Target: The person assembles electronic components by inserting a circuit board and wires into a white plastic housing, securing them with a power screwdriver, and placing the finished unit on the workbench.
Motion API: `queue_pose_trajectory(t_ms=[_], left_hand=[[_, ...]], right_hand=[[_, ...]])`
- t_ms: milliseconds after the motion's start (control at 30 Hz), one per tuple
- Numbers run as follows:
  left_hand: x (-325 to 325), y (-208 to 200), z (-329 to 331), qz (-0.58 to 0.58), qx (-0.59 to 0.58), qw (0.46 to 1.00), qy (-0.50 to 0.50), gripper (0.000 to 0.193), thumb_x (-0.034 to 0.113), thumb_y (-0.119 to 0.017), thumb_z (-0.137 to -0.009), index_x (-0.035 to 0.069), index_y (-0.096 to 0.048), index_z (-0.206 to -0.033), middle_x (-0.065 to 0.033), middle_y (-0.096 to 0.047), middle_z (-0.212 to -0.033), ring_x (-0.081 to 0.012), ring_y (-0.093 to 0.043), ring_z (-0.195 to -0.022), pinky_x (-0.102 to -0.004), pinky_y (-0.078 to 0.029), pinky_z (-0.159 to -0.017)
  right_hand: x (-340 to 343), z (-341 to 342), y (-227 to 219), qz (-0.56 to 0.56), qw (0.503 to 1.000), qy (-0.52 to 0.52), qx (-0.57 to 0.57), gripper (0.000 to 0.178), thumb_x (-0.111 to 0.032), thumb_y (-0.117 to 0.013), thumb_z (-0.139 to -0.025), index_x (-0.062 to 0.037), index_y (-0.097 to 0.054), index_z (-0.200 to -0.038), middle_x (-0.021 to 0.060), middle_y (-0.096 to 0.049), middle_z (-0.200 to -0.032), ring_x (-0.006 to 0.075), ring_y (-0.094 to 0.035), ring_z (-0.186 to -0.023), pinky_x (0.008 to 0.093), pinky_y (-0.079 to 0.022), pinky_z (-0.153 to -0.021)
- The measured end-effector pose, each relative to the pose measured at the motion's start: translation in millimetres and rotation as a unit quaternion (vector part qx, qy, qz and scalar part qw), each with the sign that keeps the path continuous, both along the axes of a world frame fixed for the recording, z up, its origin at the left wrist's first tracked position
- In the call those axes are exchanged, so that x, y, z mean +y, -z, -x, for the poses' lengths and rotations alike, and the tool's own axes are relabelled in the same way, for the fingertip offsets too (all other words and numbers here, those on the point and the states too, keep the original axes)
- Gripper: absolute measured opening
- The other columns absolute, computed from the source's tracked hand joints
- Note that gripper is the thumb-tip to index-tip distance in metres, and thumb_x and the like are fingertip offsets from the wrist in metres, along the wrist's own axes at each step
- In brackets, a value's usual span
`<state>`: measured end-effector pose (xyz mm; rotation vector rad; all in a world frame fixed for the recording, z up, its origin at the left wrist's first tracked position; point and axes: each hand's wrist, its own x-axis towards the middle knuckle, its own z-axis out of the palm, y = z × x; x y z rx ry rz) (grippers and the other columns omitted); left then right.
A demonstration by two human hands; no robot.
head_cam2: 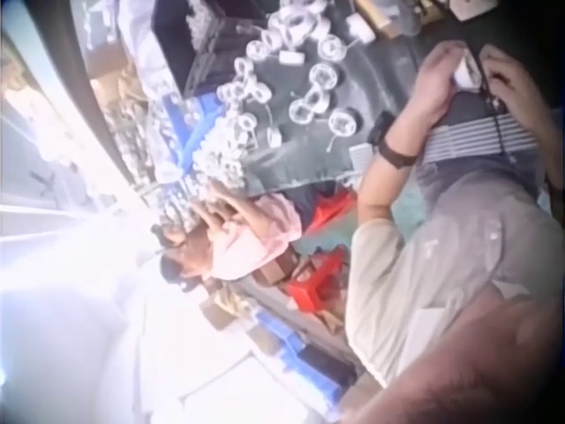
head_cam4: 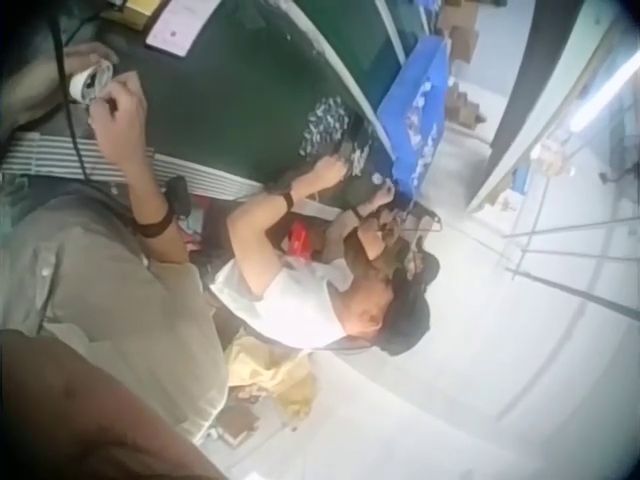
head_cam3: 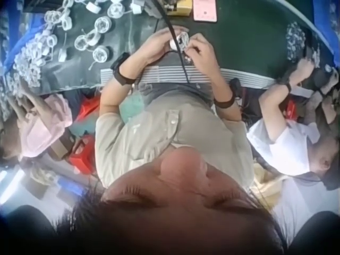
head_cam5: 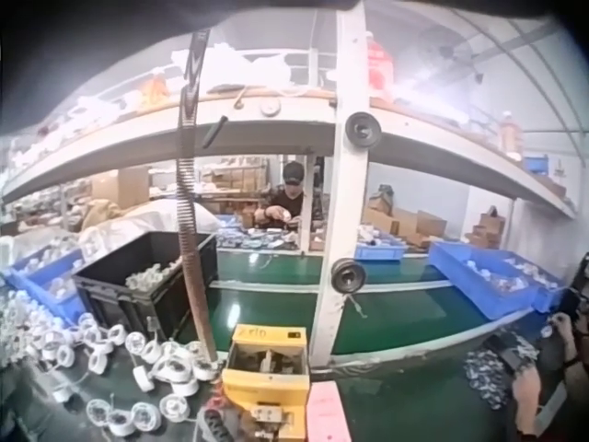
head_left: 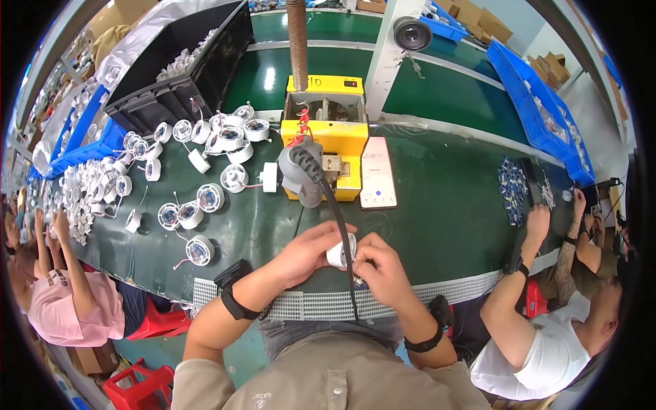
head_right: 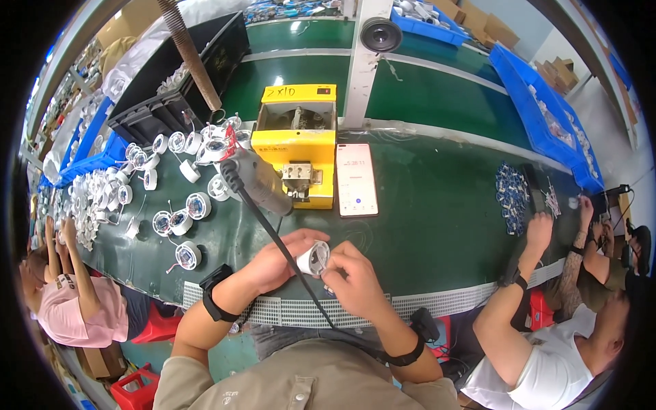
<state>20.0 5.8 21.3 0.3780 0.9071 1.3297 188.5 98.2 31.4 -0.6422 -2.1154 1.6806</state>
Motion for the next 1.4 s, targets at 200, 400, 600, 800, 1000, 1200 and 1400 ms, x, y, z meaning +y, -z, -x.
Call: queue_pose_trajectory(t_ms=[200,400,600,800,1000,1200,1400], left_hand=[[0.4,-7.9,1.7,-0.027,-0.013,1.0,0.0,0.04,0.015,-0.048,-0.098,-0.001,-0.047,-0.134,-0.0089,-0.062,-0.113,-0.0164,-0.061,-0.102,-0.0315,-0.05,-0.091],[-1.4,-9.0,0.6,-0.04,-0.012,0.999,-0.026,0.043,0.009,-0.058,-0.091,-0.003,-0.051,-0.131,-0.0102,-0.062,-0.114,-0.0184,-0.059,-0.105,-0.0318,-0.047,-0.093],[-2.4,-0.2,2.5,-0.052,0.042,0.998,-0.022,0.042,0.006,-0.06,-0.088,-0.004,-0.054,-0.128,-0.0106,-0.061,-0.117,-0.0178,-0.059,-0.105,-0.031,-0.046,-0.094],[-0.3,4.6,-0.3,-0.086,0.105,0.991,-0.016,0.038,0.007,-0.06,-0.09,-0.004,-0.056,-0.126,-0.0121,-0.06,-0.121,-0.0196,-0.059,-0.107,-0.032,-0.046,-0.094],[-1.1,0.2,2.5,-0.031,0.007,0.995,-0.099,0.032,0.01,-0.058,-0.093,-0.003,-0.06,-0.122,-0.0123,-0.056,-0.129,-0.0206,-0.058,-0.11,-0.0344,-0.047,-0.095],[-1.3,4.7,0.3,-0.116,-0.014,0.986,-0.121,0.029,0.009,-0.055,-0.093,-0.002,-0.059,-0.119,-0.0137,-0.057,-0.126,-0.0229,-0.056,-0.114,-0.0368,-0.045,-0.096],[-3.3,2.1,-0.5,-0.144,-0.108,0.981,-0.065,0.028,0.011,-0.051,-0.094,0.0,-0.058,-0.119,-0.0155,-0.051,-0.131,-0.0268,-0.051,-0.12,-0.041,-0.041,-0.1]], right_hand=[[6.1,-1.7,6.8,0.036,0.998,0.042,-0.009,0.01,-0.003,-0.059,-0.085,0.0031,-0.056,-0.077,0.0073,-0.05,-0.091,0.0137,-0.054,-0.074,0.0268,-0.045,-0.066],[8.1,-4.6,16.2,0.037,0.999,0.002,0.006,0.011,-0.006,-0.057,-0.088,0.0016,-0.056,-0.08,0.0064,-0.048,-0.091,0.0131,-0.053,-0.077,0.0261,-0.044,-0.069],[4.0,-6.0,3.6,0.078,0.995,-0.058,-0.011,0.009,-0.005,-0.053,-0.09,-0.0009,-0.056,-0.083,0.0043,-0.048,-0.091,0.0123,-0.049,-0.085,0.0251,-0.041,-0.076],[2.8,-5.5,10.2,0.212,0.977,0.018,0.012,0.007,-0.005,-0.062,-0.089,0.0008,-0.058,-0.09,0.008,-0.053,-0.096,0.012,-0.058,-0.076,0.0252,-0.048,-0.061],[-1.9,2.6,2.1,-0.298,0.936,0.167,0.084,0.018,0.005,-0.069,-0.081,0.0007,-0.064,-0.097,0.0083,-0.061,-0.089,0.0144,-0.061,-0.066,0.0235,-0.05,-0.054],[-4.2,-8.0,-0.8,0.16,0.976,0.146,0.008,0.019,0.0,-0.067,-0.086,0.0052,-0.066,-0.104,0.0122,-0.065,-0.098,0.0151,-0.066,-0.074,0.0256,-0.055,-0.06],[-13.0,13.2,-0.3,0.158,0.974,0.112,0.117,0.018,0.003,-0.064,-0.086,0.0061,-0.064,-0.104,0.0119,-0.067,-0.082,0.0159,-0.067,-0.07,0.026,-0.057,-0.064]])
